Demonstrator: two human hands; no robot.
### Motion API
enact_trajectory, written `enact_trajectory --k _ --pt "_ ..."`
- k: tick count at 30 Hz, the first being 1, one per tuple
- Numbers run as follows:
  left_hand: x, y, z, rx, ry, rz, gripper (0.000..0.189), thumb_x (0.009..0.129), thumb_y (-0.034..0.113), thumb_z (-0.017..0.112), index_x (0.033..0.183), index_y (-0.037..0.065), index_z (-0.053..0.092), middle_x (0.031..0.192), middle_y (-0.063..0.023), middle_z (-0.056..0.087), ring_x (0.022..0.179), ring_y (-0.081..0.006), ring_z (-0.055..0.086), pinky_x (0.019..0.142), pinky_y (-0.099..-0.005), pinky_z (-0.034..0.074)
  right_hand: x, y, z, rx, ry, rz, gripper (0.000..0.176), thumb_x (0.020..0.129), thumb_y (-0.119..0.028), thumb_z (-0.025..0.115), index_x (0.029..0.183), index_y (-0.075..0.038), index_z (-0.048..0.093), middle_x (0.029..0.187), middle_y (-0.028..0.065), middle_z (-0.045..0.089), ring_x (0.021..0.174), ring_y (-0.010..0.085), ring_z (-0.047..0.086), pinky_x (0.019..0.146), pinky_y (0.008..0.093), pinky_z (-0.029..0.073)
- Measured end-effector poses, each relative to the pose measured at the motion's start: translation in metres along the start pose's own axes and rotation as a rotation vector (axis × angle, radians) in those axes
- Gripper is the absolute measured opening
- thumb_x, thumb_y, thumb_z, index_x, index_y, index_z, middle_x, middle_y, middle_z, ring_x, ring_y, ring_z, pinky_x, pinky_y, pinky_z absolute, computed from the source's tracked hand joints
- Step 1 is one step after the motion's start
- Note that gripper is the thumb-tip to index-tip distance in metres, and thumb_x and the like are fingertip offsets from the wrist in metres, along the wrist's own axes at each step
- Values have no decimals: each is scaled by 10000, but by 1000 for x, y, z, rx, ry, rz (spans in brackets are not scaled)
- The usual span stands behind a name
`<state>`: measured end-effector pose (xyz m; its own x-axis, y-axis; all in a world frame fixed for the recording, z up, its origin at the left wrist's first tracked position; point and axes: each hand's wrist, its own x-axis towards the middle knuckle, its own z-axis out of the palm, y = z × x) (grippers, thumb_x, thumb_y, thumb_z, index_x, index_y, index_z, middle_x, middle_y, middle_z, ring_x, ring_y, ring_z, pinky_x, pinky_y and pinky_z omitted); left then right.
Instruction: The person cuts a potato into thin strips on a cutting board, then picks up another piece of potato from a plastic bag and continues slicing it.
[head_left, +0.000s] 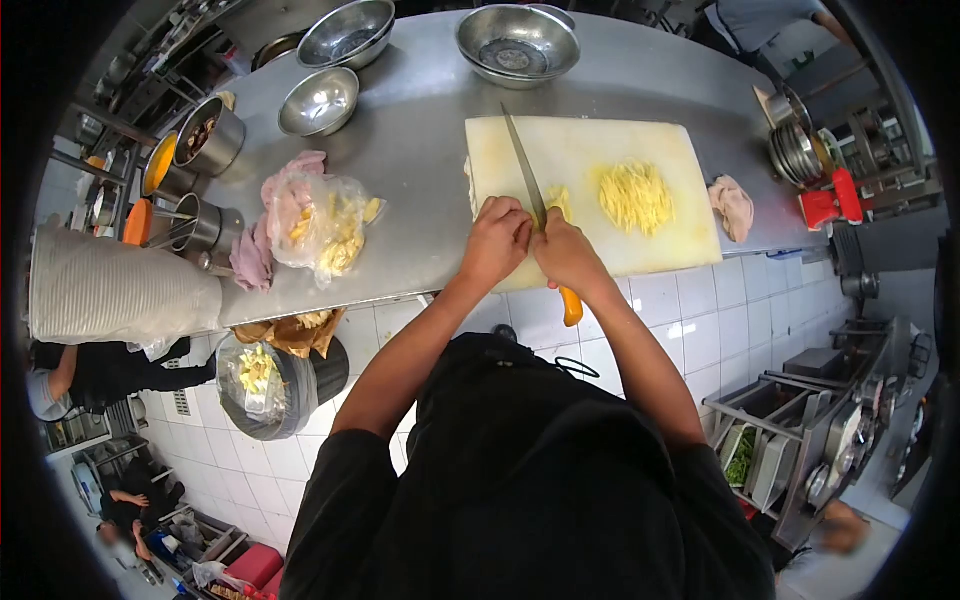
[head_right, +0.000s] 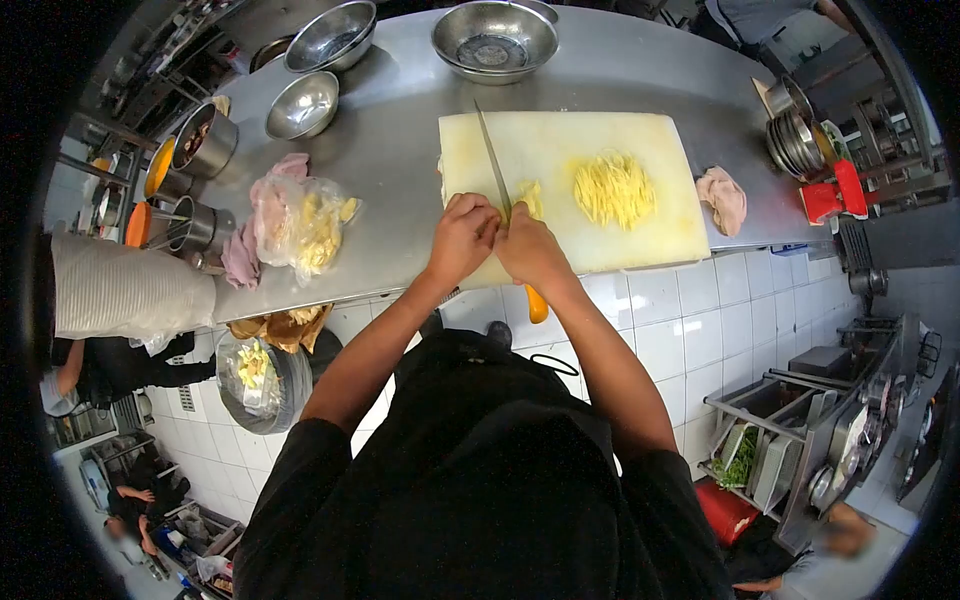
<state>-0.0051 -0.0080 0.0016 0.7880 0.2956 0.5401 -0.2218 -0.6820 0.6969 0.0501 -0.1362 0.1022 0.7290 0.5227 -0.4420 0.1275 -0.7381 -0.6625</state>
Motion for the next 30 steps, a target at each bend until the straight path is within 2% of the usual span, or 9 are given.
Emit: enact_trajectory --k 13,16,22,25,30 --pt "-1 -2 1 -8 19 12 126 773 -49 746 887 5 743 949 -97 648 901 -312 617 792 -398 539 -12 -13 -12 -11 -23 39 251 998 -157 497 1088 76 473 810 275 698 569 347 707 600 447 595" --pt "-1 1 -2 -11 -4 -2 67 786 -51 708 845 -19 718 957 -113 626 916 -323 599 807 -409 535 -4 -6 2 1 -2 28 257 997 -157 499 1099 78 475 812 273 697 568 344 706 607 444 594" --pt "-2 -2 1 0 4 -15 142 766 -61 740 895 1 737 968 -100 648 907 -318 604 796 -398 531 -7 -9 -6 -5 -15 47 265 991 -153 479 1114 81 473 814 274 696 574 343 708 618 444 596" --pt "-1 0 -1 -10 22 -15 99 773 -60 709 858 -10 722 958 -112 622 913 -331 595 790 -415 535 -9 -14 -6 -12 -24 38 264 991 -155 474 1110 81 471 811 282 695 564 347 704 620 443 597" --pt "-1 -4 0 -14 24 -18 147 761 -82 728 885 -4 729 953 -103 636 904 -321 601 799 -398 527 -3 -8 5 2 -3 20 270 992 -154 472 1113 87 468 792 290 690 550 354 697 624 441 593"
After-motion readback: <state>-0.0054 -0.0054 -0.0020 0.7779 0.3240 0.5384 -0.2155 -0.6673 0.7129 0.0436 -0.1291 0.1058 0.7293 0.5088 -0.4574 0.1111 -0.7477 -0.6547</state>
